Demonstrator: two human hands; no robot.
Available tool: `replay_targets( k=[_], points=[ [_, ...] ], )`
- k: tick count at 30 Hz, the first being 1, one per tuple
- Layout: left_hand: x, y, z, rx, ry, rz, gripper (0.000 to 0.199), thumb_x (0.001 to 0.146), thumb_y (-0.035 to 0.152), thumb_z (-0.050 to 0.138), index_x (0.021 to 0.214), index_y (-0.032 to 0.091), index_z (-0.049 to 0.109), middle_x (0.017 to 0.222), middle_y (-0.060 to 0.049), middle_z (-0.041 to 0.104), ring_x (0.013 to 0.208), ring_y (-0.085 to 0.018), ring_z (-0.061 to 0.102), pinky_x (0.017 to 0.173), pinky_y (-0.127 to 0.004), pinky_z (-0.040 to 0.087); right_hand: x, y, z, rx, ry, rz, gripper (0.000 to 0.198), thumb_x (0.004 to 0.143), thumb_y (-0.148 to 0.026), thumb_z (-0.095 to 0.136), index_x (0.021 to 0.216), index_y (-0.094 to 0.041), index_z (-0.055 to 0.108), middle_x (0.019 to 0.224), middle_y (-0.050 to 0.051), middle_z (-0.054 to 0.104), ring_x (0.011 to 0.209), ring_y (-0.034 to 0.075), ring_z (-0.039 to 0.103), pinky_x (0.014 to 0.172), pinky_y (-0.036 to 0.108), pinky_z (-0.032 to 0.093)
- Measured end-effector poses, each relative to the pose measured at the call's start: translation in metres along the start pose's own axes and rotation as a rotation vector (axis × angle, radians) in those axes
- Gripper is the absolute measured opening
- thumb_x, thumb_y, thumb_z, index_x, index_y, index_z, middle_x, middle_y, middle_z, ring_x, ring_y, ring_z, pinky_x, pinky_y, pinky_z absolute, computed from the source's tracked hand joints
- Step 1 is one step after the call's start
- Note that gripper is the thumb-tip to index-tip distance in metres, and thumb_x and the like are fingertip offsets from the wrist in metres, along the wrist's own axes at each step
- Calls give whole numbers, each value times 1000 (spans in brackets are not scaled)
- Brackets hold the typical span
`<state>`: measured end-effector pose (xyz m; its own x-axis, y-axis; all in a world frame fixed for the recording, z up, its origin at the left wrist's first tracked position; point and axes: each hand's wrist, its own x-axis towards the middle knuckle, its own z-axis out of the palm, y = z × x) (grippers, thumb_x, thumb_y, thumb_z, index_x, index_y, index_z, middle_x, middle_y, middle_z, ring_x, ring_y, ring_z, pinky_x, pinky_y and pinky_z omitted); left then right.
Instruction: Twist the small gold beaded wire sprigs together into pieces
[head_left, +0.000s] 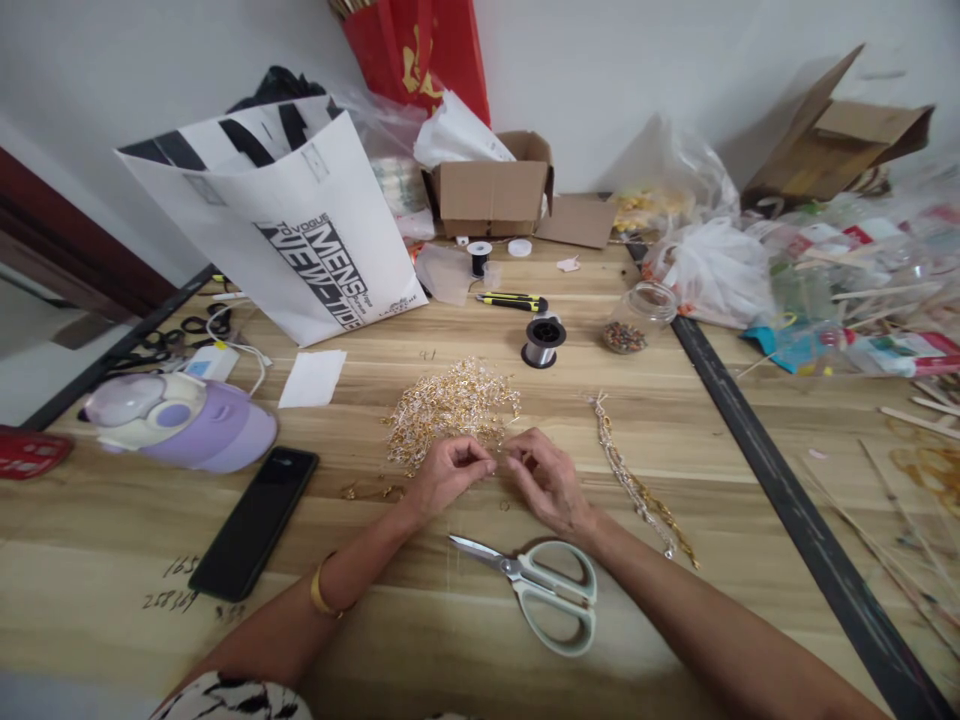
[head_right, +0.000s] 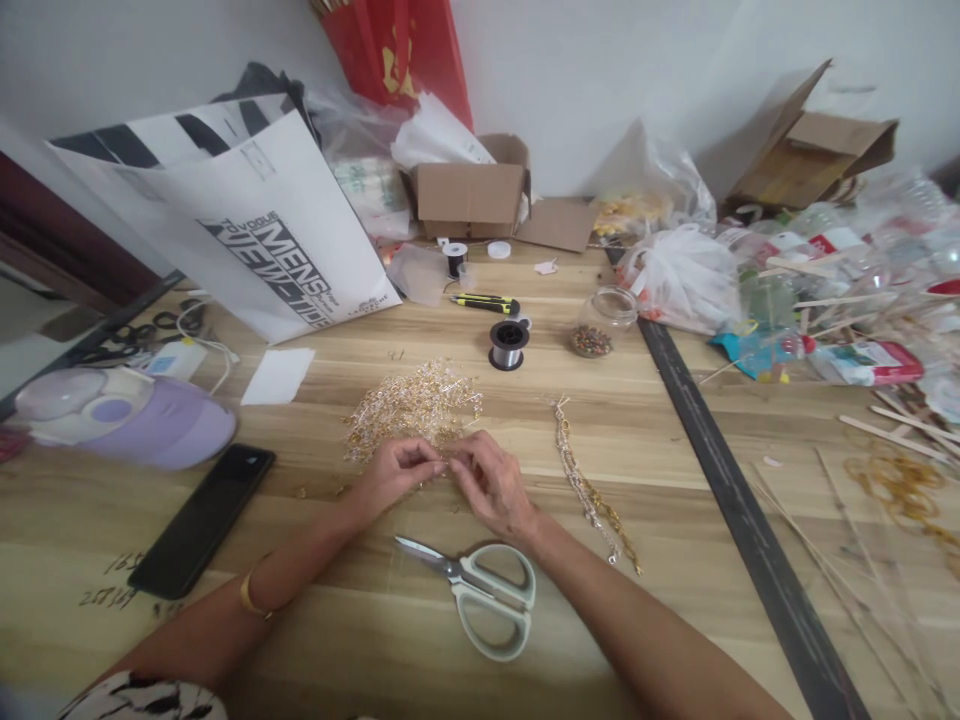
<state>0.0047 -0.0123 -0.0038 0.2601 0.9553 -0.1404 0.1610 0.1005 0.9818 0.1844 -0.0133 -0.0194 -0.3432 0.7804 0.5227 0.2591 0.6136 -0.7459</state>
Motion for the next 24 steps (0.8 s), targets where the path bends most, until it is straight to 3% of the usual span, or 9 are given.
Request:
replay_targets(
  k=[4, 7, 10, 13, 17, 21, 24],
  points=[
    [0, 1, -1, -10, -1, -26, 20, 70, 28, 70, 64, 12, 61, 58, 0, 59, 57, -10, 52, 57, -21, 40, 0, -2, -1, -5, 58, 2, 13, 90, -18, 49, 102, -18, 55, 78, 4, 55, 67, 15, 52, 55, 26, 44],
    [1, 0, -1, -38, -10, -25, 25, 70, 34, 71, 64, 11, 62, 59, -1, 60, 57, -10, 52, 57, -21, 40, -2, -7, -2, -55, -6, -134, 21, 88, -15, 50, 109, -18, 53, 81, 6, 58, 73, 17, 55, 59, 28, 48],
    [1, -4, -2, -64, -18, -23, 32, 69, 40, 72, 66, 10, 63, 60, -1, 60, 58, -10, 52, 57, -21, 40, -6, -10, -2, -154, -117, -322, 32, 86, -11, 52, 118, -15, 50, 101, 12, 62, 93, 20, 59, 74, 32, 52],
    [2, -7, -2, -72, -18, -28, 35, 67, 43, 74, 68, 10, 63, 62, -1, 61, 59, -11, 53, 57, -22, 40, -9, -11, -1, -249, -178, -393, 35, 86, -12, 52, 121, -15, 49, 111, 14, 60, 103, 21, 58, 78, 32, 52],
    [1, -5, -2, -75, -11, -31, 32, 68, 41, 73, 68, 10, 64, 62, -1, 62, 59, -11, 55, 58, -21, 42, -9, -8, 1, -256, -97, -245, 34, 87, -13, 51, 121, -18, 50, 119, 16, 52, 107, 24, 57, 78, 34, 54],
    [0, 3, -3, -81, -16, -40, 29, 72, 38, 70, 64, 11, 63, 59, -1, 61, 59, -11, 56, 61, -22, 45, -6, -3, 2, -138, 75, -91, 30, 88, -12, 49, 116, -21, 50, 126, 15, 46, 86, 17, 60, 62, 28, 54],
    [0, 7, -5, -115, -28, -49, 28, 74, 37, 69, 64, 11, 64, 60, -2, 63, 58, -11, 57, 61, -23, 47, -6, -1, 1, -103, 125, -65, 30, 88, -10, 49, 115, -22, 50, 126, 15, 45, 80, 15, 59, 56, 26, 51]
  ],
)
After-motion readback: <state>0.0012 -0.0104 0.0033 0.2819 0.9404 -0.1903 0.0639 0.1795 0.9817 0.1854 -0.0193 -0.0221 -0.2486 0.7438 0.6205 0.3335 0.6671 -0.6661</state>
